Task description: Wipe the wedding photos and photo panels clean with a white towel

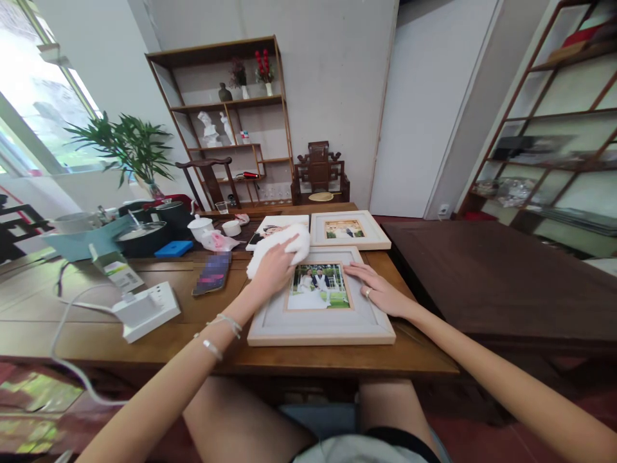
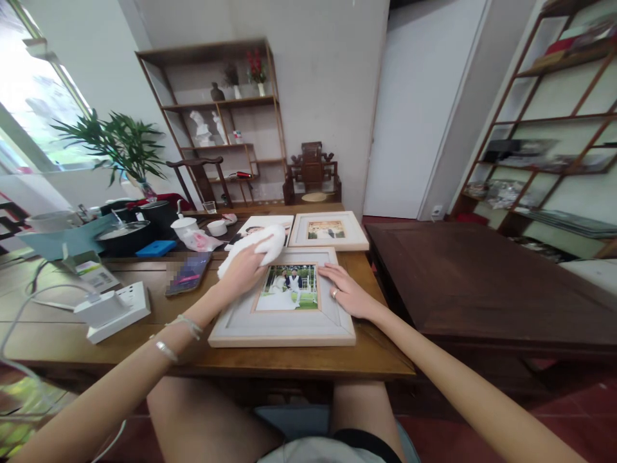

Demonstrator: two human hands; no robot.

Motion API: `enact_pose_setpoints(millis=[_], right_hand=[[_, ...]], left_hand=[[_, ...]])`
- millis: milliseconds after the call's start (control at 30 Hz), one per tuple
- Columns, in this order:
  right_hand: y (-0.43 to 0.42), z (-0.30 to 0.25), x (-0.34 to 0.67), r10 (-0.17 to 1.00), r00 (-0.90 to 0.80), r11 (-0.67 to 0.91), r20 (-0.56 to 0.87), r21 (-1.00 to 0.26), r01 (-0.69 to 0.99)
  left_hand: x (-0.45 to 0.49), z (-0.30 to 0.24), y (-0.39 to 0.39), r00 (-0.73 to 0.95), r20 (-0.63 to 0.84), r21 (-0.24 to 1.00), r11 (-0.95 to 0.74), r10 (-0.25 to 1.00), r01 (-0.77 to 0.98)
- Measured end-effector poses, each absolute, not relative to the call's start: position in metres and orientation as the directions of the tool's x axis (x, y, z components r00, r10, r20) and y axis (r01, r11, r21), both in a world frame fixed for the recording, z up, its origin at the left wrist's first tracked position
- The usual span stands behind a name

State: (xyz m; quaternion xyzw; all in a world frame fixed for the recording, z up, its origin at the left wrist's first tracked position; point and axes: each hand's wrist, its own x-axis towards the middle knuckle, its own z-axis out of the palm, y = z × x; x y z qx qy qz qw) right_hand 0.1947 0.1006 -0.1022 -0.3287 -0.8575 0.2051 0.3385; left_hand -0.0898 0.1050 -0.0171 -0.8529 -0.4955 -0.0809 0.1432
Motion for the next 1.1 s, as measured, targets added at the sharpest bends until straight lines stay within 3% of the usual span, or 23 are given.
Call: enact_pose_setpoints(millis=[233, 633, 767, 933, 1100], right_hand=[[0.099, -0.101, 0.194, 0.732, -0.531, 0.669, 0.427, -0.601, 0.438], [0.099, -0.100, 0.193, 0.724, -0.550, 0.678, 0.418, -0.578, 0.453], [0.098, -0.098, 0.193, 0.725, -0.550, 0.677, 0.415, -0.576, 0.458], [0.100, -0.100, 0.194, 0.711, -0.561, 0.691, 0.424, -0.567, 0.447], [0.101, -0.104, 0.195, 0.693, -0.562, 0.711, 0.452, -0.559, 0.428]], left_hand=[[-0.085, -0.025, 0.115, 0.600, 0.139, -0.188, -0.574, 0.787, 0.797], [-0.061, 0.009, -0.037, 0.629, -0.123, -0.094, -0.640, 0.768, 0.763], [-0.061, 0.003, -0.028, 0.608, -0.093, -0.104, -0.615, 0.789, 0.782], [-0.073, -0.014, 0.043, 0.561, 0.073, -0.231, -0.533, 0.824, 0.814], [-0.074, -0.009, 0.106, 0.500, 0.187, -0.247, -0.452, 0.846, 0.857]])
